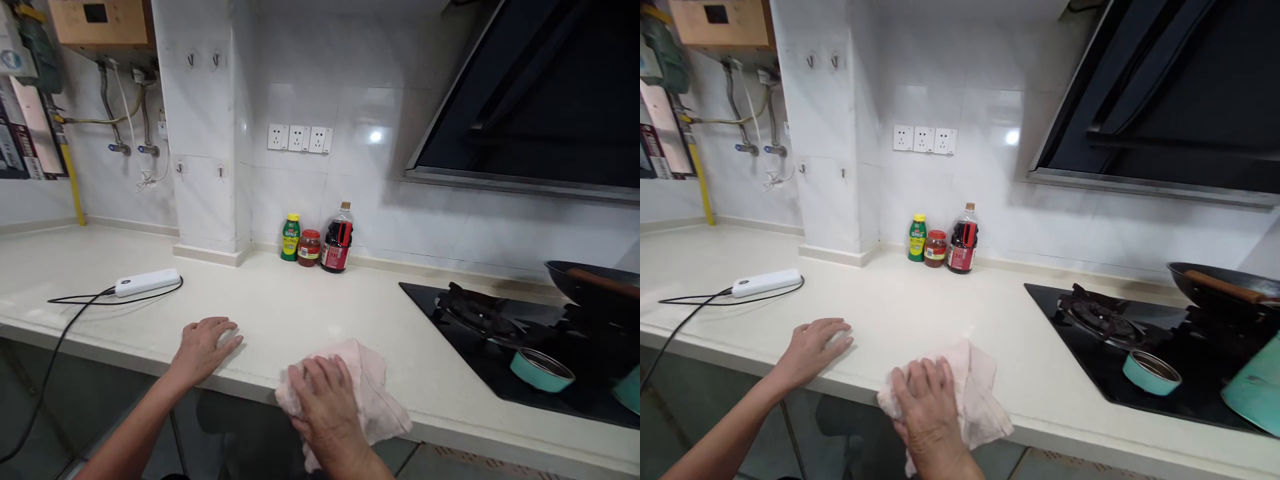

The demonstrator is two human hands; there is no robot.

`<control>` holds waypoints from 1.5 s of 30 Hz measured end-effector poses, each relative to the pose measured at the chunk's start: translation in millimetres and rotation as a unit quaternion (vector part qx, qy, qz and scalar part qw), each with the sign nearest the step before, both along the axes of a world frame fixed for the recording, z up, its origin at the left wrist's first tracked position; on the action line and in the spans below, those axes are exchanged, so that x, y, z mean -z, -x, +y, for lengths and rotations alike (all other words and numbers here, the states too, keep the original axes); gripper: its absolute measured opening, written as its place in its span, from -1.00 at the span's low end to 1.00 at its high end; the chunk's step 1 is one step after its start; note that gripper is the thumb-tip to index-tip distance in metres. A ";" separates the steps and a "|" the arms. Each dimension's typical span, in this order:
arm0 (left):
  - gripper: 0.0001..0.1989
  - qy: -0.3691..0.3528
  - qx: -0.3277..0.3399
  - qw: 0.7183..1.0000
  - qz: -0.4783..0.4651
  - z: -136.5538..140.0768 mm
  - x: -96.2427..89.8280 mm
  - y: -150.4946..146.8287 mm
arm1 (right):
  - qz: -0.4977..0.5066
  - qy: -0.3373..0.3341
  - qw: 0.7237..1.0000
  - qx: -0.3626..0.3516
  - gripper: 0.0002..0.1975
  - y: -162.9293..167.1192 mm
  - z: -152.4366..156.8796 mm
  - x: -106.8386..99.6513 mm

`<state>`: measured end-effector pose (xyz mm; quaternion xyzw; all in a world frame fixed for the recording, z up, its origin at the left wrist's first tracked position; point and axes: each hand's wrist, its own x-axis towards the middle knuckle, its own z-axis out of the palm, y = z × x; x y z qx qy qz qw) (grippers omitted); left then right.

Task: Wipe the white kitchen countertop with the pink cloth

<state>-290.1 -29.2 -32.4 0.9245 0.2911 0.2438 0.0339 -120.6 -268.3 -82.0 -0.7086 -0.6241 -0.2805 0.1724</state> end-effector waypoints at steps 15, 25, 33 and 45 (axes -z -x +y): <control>-0.61 -0.022 0.000 1.000 0.004 0.5 4.3 -5.7 | -0.012 -0.063 0.965 0.256 -0.53 -159.9 -223.2 41.6; -0.60 -0.021 -0.012 1.000 0.010 -5.5 -2.6 -8.9 | 0.046 -0.063 0.977 0.198 -0.58 -66.2 -92.3 0.1; -0.61 -0.018 -0.004 1.000 -0.012 -7.1 -3.4 -3.0 | 0.288 -0.109 0.950 -0.039 -0.68 -57.5 -81.0 -53.5; -0.64 -0.032 0.014 0.999 -0.034 -5.1 3.4 -2.0 | 0.165 -0.070 0.952 0.249 -0.46 -181.4 -188.1 -12.9</control>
